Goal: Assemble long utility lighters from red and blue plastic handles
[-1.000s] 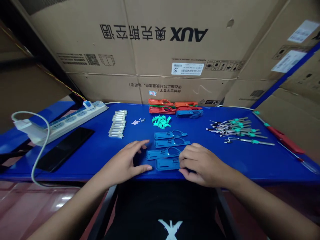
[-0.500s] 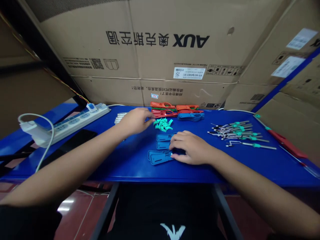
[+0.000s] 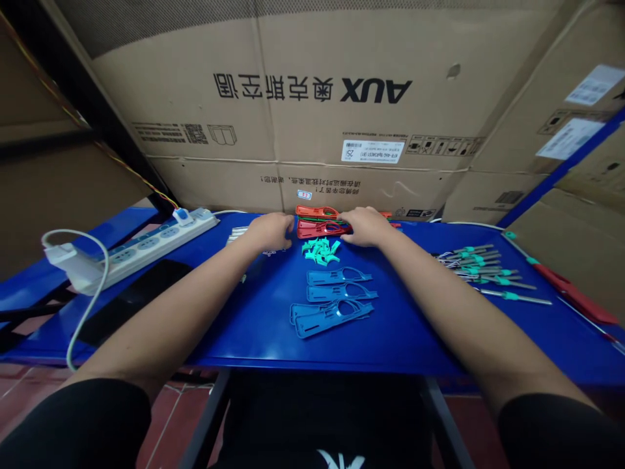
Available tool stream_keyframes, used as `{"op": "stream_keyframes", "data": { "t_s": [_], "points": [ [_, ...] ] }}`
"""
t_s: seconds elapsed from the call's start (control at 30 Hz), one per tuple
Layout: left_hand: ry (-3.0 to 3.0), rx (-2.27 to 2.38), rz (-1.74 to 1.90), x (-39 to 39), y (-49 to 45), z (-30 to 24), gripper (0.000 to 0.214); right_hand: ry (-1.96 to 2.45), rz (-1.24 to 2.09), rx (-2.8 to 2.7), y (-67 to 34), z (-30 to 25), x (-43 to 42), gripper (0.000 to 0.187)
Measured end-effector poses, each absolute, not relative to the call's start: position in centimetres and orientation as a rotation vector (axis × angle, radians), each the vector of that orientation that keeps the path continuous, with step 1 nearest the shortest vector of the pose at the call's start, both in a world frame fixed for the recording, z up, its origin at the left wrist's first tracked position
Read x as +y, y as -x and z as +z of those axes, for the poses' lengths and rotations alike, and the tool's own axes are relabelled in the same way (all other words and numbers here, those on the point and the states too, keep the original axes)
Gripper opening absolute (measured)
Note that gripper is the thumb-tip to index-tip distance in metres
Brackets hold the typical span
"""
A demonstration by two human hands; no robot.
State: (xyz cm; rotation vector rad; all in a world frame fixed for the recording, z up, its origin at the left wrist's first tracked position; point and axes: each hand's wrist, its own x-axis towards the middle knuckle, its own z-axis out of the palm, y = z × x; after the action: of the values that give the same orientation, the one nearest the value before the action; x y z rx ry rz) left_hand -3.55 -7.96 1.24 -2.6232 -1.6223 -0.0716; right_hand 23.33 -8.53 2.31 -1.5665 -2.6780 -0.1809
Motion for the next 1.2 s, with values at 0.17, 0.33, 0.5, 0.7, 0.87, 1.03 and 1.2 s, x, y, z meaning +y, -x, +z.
{"op": "stream_keyframes", "data": {
  "t_s": [0.17, 0.33, 0.5, 0.7, 0.87, 1.03, 1.2],
  "points": [
    [2.673, -1.656, -0.106, -7.7, 3.3, 0.6, 0.029, 1.621, -0.207, -2.649, -22.4, 1.0, -7.9, 0.048],
    [2.688, -1.695, -0.146, -7.3, 3.0, 0.2, 0.037, 1.676, -0.205, -2.549, -22.4, 0.2, -7.2, 0.045],
    [2.670, -1.742, -0.190, -6.4, 2.9, -0.2, 0.039, 1.721, -0.184, -2.468, -22.5, -0.2, -6.9, 0.039],
    [2.630, -1.810, -0.245, -5.7, 2.8, 0.0, 0.058, 1.735, -0.120, -2.398, -23.1, -0.4, -6.7, 0.035],
    [2.659, -1.814, -0.259, -5.4, 2.6, -0.1, 0.061, 1.765, -0.089, -2.336, -23.3, -0.3, -6.4, 0.037],
    [2.670, -1.855, -0.240, -5.6, 2.2, -0.7, 0.043, 1.787, -0.127, -2.356, -22.8, -0.5, -6.3, 0.036],
    [2.622, -1.914, -0.267, -5.6, 2.0, -0.9, 0.039, 1.769, -0.211, -2.391, -22.8, -0.7, -6.2, 0.037]
  ]
}}
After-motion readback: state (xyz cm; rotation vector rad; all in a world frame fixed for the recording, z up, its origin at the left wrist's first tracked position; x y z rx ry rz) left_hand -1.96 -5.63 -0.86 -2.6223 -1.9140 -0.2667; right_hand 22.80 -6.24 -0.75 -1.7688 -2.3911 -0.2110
